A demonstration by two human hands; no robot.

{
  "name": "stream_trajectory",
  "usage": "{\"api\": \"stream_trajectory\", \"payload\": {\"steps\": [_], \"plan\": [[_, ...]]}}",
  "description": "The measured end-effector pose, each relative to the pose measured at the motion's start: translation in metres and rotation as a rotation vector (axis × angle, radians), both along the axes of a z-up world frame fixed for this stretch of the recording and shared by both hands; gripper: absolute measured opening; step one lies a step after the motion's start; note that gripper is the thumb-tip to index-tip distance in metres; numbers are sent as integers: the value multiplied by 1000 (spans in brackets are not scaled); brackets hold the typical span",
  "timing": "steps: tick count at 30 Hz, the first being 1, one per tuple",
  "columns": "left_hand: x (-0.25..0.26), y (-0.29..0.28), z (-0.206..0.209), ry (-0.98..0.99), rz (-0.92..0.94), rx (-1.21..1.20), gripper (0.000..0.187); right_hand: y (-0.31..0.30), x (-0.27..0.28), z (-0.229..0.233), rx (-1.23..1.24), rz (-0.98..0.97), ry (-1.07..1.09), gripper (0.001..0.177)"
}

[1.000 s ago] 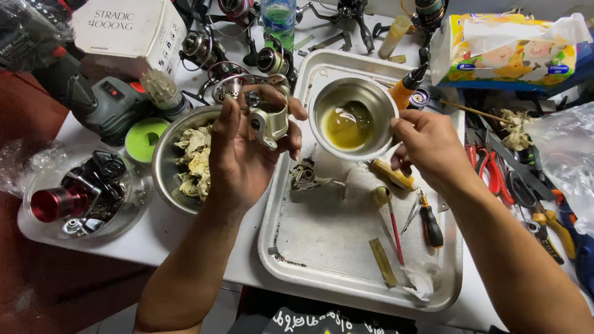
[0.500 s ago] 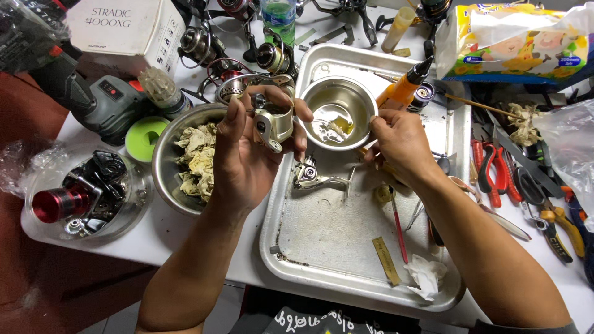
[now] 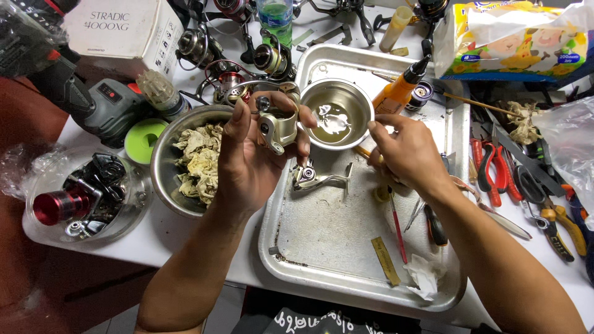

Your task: The person disassembles a fishing reel, cleans internal components with a brush and oil, and reassembles the reel. They handle the reel body, a small brush, and a bowl of oil while working at a cluttered workbench.

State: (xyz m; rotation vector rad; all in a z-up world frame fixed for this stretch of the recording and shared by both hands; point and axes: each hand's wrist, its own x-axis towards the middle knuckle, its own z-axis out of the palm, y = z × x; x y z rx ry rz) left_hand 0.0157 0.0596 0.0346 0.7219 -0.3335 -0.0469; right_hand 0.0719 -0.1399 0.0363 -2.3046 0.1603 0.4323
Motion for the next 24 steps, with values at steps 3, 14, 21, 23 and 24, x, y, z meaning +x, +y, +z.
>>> {"api": "stream_trajectory", "payload": {"steps": [3,14,21,23,24], "plan": [[-1,-1,0,35,-7,-19,38,-10,-16,0,-233,83,-197,37],[-2,-9,-4,19,5,8,41,-31,-56,-48,-305,497,-684,21],[-2,-10,-5,50,13,11,40,6,-54,-64,-552,794,-743,18],[0,-9,-7,50,5,-6,40,12,-49,-69,-604,823,-755,10],[0,-8,-8,52,-6,-24,40,14,-46,-72,-657,851,-763,5]]}}
